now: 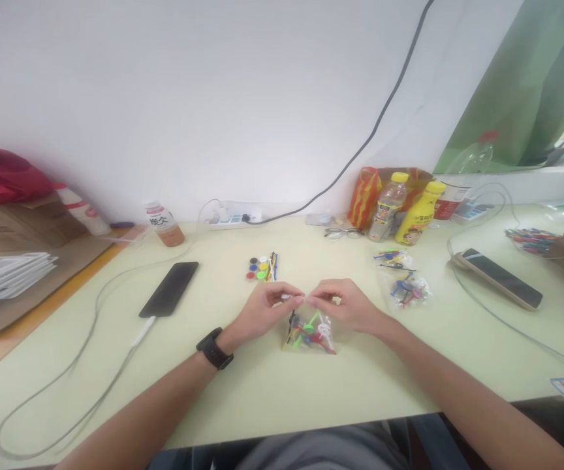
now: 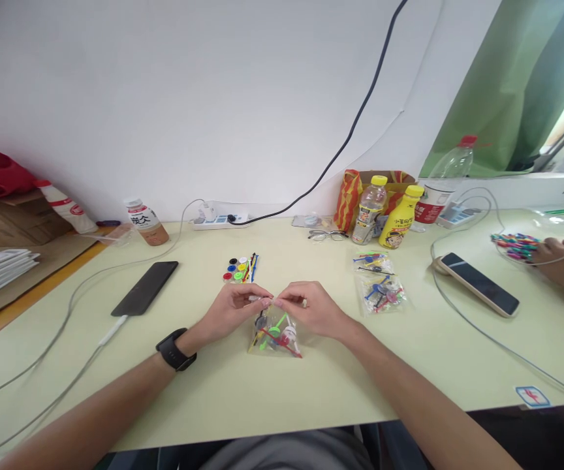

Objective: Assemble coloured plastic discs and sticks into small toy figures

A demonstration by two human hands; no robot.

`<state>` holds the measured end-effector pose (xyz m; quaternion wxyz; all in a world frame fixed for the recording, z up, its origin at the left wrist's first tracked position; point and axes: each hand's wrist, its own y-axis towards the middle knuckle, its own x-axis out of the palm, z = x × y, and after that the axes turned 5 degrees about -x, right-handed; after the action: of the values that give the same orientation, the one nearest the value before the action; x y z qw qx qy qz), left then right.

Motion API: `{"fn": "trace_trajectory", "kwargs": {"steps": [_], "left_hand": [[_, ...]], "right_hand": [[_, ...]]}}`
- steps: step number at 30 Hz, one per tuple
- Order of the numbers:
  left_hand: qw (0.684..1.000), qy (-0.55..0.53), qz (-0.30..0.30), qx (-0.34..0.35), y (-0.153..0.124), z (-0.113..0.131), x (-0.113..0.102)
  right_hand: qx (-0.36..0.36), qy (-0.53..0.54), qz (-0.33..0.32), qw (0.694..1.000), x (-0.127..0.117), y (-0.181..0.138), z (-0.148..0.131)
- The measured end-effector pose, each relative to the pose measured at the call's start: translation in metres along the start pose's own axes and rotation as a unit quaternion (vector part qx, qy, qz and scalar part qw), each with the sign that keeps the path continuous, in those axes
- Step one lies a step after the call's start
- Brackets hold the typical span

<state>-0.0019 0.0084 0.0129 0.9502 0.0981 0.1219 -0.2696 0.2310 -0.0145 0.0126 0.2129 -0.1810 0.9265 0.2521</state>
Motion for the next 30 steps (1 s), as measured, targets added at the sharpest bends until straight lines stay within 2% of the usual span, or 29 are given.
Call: {"fn": "trace_trajectory", "kwargs": {"steps": [7, 14, 17, 20, 26, 30], "left_hand": [[1.0, 0.008, -0.006, -0.017, -0.002, -0.001, -0.001], [0.998, -0.021, 0.049, -0.03, 0.001, -0.007, -0.008], [0.998, -0.027, 0.052, -0.019, 0.002, -0.008, -0.01], [0.999, -0.009, 0.046, -0.006, 0.003, -0.008, -0.011], [0.991, 0.044, 0.126, 0.023, 0.004, -0.011, -0.013], [0.991, 0.054, 0.12, 0.037, 0.006, -0.012, -0.014]], "right_hand": [[0.016, 0.02, -0.02, 0.999, -0.004, -0.002, -0.002], [0.049, 0.011, 0.011, 0.999, -0.019, -0.001, -0.003], [0.051, 0.008, 0.015, 0.999, -0.025, -0.001, -0.002], [0.05, 0.002, 0.022, 0.998, -0.029, -0.001, 0.0], [0.026, -0.025, 0.046, 0.998, -0.032, 0.0, -0.001], [-0.001, -0.068, 0.068, 0.995, -0.032, 0.002, 0.001]]}}
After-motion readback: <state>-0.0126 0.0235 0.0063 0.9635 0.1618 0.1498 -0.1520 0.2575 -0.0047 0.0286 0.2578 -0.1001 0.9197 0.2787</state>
